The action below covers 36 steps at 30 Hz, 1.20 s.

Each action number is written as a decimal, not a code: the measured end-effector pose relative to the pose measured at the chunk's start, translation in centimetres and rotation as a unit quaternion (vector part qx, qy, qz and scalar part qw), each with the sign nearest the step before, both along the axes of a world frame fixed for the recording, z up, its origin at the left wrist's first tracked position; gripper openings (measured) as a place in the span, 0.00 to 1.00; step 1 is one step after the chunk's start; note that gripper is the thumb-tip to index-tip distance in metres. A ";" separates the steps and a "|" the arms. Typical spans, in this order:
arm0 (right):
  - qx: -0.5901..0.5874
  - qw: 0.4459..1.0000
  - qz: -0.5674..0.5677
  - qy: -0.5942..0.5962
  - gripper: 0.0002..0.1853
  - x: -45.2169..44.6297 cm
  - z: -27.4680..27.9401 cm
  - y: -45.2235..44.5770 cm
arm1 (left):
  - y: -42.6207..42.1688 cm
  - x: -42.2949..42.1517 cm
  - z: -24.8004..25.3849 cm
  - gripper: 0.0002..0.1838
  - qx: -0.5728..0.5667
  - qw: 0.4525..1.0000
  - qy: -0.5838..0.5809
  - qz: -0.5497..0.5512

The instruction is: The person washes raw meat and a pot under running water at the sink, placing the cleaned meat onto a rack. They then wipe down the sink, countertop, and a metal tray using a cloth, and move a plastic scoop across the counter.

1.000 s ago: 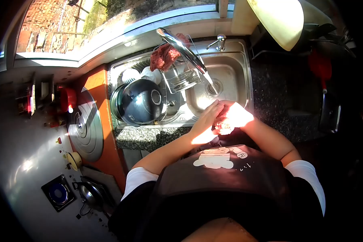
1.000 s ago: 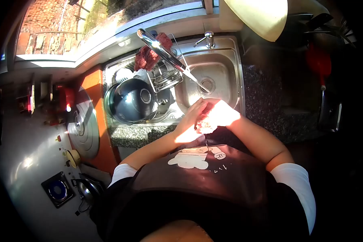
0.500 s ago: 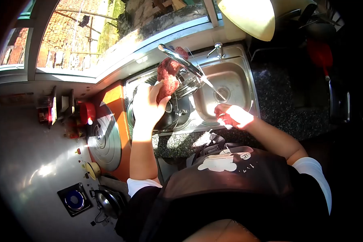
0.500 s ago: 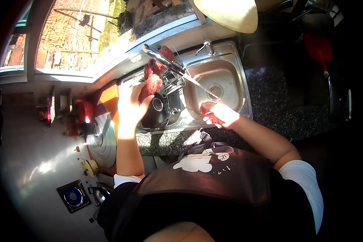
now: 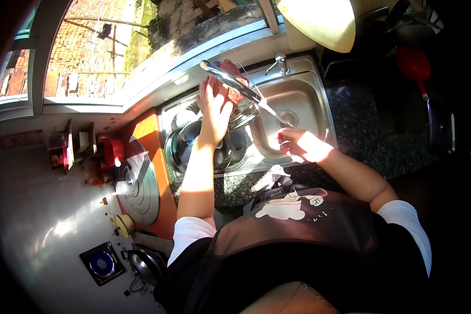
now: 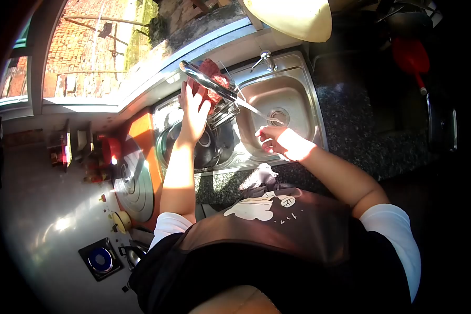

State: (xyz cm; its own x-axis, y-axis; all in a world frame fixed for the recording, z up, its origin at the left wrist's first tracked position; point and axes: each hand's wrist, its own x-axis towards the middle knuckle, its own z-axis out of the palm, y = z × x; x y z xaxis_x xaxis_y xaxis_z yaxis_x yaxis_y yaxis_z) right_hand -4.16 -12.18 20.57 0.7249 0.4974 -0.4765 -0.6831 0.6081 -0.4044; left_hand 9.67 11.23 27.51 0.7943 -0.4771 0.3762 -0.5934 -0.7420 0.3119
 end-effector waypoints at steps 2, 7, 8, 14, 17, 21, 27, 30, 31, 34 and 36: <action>-0.018 0.997 -0.030 0.062 0.08 1.0 -1.7 0.7 | 0.4 -0.4 1.7 0.19 -0.152 0.988 0.025 -0.003; -0.054 0.990 -0.048 0.125 0.09 3.3 -4.8 1.5 | 0.8 3.6 4.8 0.21 -0.379 0.918 0.072 0.097; -0.040 0.991 -0.041 0.118 0.09 3.5 -5.0 1.4 | -0.2 4.6 7.4 0.22 -0.347 0.928 0.098 0.094; -0.038 0.983 -0.065 0.167 0.08 3.2 -5.4 0.9 | -4.0 7.8 7.4 0.16 -0.139 0.968 0.210 0.009; -0.053 0.979 -0.102 0.166 0.06 1.9 -5.4 -0.4 | -7.0 3.6 6.0 0.10 -0.070 0.988 0.081 0.115; 0.026 0.993 -0.053 0.097 0.07 1.1 -8.0 -2.7 | -10.7 -3.2 4.1 0.15 0.105 0.988 -0.083 0.078; 0.011 0.991 -0.136 0.013 0.08 1.7 -5.6 -1.5 | -12.3 -8.5 0.3 0.32 0.171 0.978 0.109 -0.043; 0.044 0.991 -0.128 -0.011 0.11 2.5 -6.3 -1.4 | -11.0 -10.1 -2.5 0.27 -0.006 0.985 0.126 -0.117; 0.059 0.989 -0.137 0.023 0.12 3.2 -8.2 -1.3 | -10.6 -10.7 -2.9 0.25 -0.106 0.963 0.232 -0.082; 0.021 0.987 -0.139 0.076 0.12 5.1 -7.8 -0.4 | -9.9 -11.8 -6.6 0.14 -0.442 0.749 0.493 0.016; 0.071 0.993 -0.084 0.053 0.12 6.3 -8.4 -0.3 | -9.2 -9.6 -9.7 0.09 -0.608 0.503 0.610 0.076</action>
